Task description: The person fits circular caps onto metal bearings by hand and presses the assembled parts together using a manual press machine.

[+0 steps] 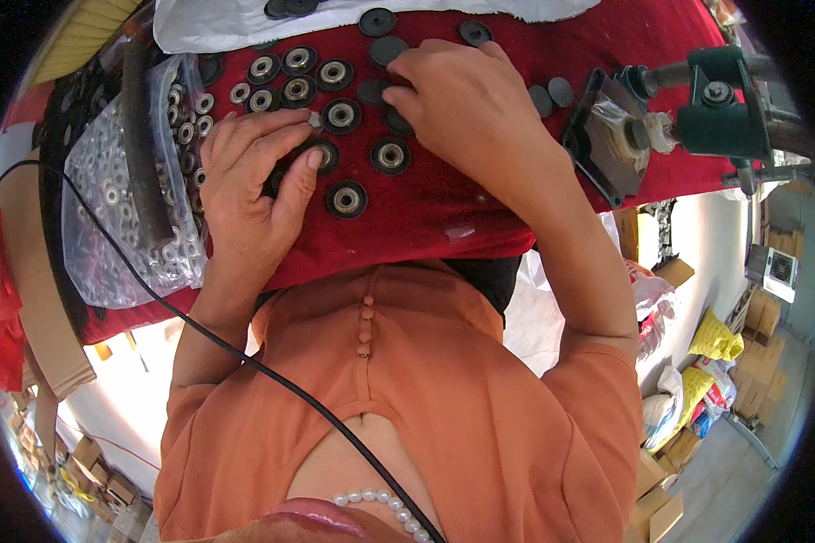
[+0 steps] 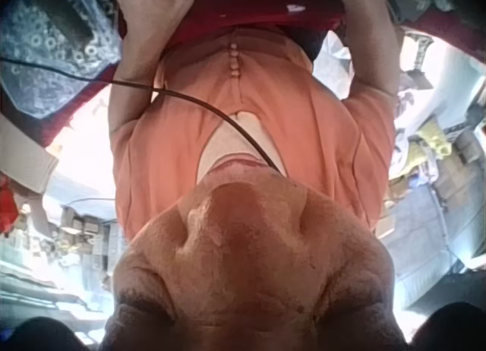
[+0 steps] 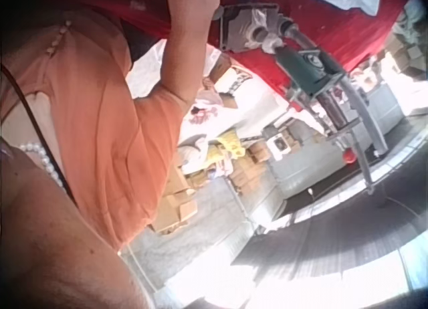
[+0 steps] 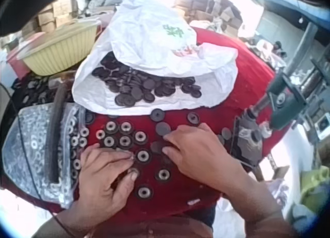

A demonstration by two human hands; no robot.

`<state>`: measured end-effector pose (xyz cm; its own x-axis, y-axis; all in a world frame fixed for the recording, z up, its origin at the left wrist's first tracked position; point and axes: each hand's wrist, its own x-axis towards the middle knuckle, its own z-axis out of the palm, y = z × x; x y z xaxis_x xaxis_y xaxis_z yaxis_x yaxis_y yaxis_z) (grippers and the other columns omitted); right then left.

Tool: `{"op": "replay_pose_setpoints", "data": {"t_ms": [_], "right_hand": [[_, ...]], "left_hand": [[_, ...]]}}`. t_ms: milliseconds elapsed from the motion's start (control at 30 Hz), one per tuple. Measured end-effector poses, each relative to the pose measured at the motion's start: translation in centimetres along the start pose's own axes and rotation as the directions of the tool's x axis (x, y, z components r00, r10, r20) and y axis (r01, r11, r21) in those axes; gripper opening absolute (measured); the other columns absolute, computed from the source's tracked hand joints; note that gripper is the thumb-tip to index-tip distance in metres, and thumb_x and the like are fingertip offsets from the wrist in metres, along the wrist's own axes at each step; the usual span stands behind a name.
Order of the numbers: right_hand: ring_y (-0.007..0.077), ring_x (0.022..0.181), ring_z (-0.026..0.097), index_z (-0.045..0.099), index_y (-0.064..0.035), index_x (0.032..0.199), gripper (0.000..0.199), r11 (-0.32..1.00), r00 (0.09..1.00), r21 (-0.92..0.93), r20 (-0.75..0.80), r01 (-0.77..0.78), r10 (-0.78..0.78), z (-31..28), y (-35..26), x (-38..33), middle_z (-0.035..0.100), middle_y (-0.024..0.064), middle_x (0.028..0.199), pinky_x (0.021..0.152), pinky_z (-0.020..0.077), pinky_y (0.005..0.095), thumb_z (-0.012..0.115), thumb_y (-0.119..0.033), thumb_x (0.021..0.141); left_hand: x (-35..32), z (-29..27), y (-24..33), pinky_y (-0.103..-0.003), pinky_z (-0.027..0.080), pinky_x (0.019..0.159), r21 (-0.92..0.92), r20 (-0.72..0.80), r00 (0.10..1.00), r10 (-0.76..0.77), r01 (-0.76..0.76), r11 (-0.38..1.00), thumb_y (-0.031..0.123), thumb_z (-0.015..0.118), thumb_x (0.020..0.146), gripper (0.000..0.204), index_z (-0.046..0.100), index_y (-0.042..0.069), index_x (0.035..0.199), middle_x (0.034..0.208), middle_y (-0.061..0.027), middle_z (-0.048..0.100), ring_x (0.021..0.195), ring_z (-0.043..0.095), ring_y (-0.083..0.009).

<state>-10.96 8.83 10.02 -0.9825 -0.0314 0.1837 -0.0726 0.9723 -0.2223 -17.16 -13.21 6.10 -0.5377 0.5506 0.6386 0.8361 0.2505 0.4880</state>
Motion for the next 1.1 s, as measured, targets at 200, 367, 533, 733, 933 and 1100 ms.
{"op": "replay_pose_setpoints", "data": {"t_ms": [200,367,533,733,933,1100], "right_hand": [[0.0326,0.092,0.066,0.071,-0.0057,0.106,0.027,0.998,0.996,0.046,-0.082,0.044,-0.04,0.7,-0.5,-0.2,0.068,0.0115,0.097,0.084,0.0477,0.0462,0.073,-0.021,0.083],[0.0301,0.099,0.064,0.071,-0.0063,0.105,0.03,0.991,0.993,-0.077,-0.034,0.112,-0.115,1.2,-0.5,0.3,0.066,0.0106,0.098,0.086,0.0465,0.0461,0.077,-0.021,0.08],[0.0305,0.097,0.064,0.07,-0.0056,0.104,0.031,0.998,0.998,0.025,-0.015,0.064,-0.064,0.8,-0.5,0.5,0.066,0.0109,0.098,0.085,0.0457,0.0459,0.077,-0.021,0.078],[0.0307,0.095,0.063,0.068,-0.005,0.103,0.032,0.981,0.998,0.183,-0.015,0.063,-0.061,0.7,-2.2,0.6,0.065,0.01,0.097,0.085,0.0443,0.044,0.078,-0.02,0.077],[0.0308,0.095,0.064,0.067,-0.0054,0.101,0.031,0.985,0.989,0.099,-0.056,0.143,-0.138,1.8,-2.7,1.2,0.065,0.0106,0.095,0.084,0.0441,0.0434,0.078,-0.018,0.076],[0.0248,0.092,0.066,0.068,-0.0035,0.105,0.032,0.959,0.999,0.284,0.019,0.024,-0.031,0.6,-2.1,1.4,0.067,0.0082,0.094,0.083,0.0476,0.0395,0.078,-0.02,0.079]], "left_hand": [[-0.1,0.0,0.0,-0.045,0.042,0.096,-0.007,-0.015,1.0,-0.021,0.021,1.0,0.008,0.077,0.075,0.019,0.071,0.004,0.093,0.1,-0.0078,0.071,0.093,0.063,-0.0265],[-0.2,0.1,-0.3,-0.044,0.042,0.094,-0.019,-0.037,0.999,-0.037,0.036,0.999,0.008,0.077,0.075,0.019,0.071,0.004,0.093,0.1,-0.0079,0.071,0.092,0.063,-0.0266],[-0.3,0.0,-0.4,-0.042,0.041,0.092,-0.038,-0.055,0.997,-0.056,0.054,0.998,0.008,0.076,0.076,0.017,0.071,0.005,0.092,0.1,-0.0079,0.071,0.091,0.063,-0.0267],[-0.5,-0.2,-0.6,-0.042,0.04,0.092,-0.032,-0.078,0.994,-0.077,0.074,0.997,0.008,0.076,0.075,0.017,0.072,0.006,0.092,0.1,-0.0072,0.071,0.091,0.062,-0.0266],[-0.5,0.1,-0.7,-0.043,0.04,0.092,-0.042,-0.094,0.991,-0.092,0.088,0.995,0.009,0.076,0.077,0.016,0.071,0.006,0.092,0.1,-0.0069,0.071,0.091,0.062,-0.0267],[-0.4,-0.4,-0.6,-0.043,0.04,0.093,-0.039,-0.112,0.989,-0.092,0.088,0.995,0.009,0.075,0.077,0.015,0.071,0.006,0.092,0.1,-0.0068,0.071,0.092,0.062,-0.0271]]}}
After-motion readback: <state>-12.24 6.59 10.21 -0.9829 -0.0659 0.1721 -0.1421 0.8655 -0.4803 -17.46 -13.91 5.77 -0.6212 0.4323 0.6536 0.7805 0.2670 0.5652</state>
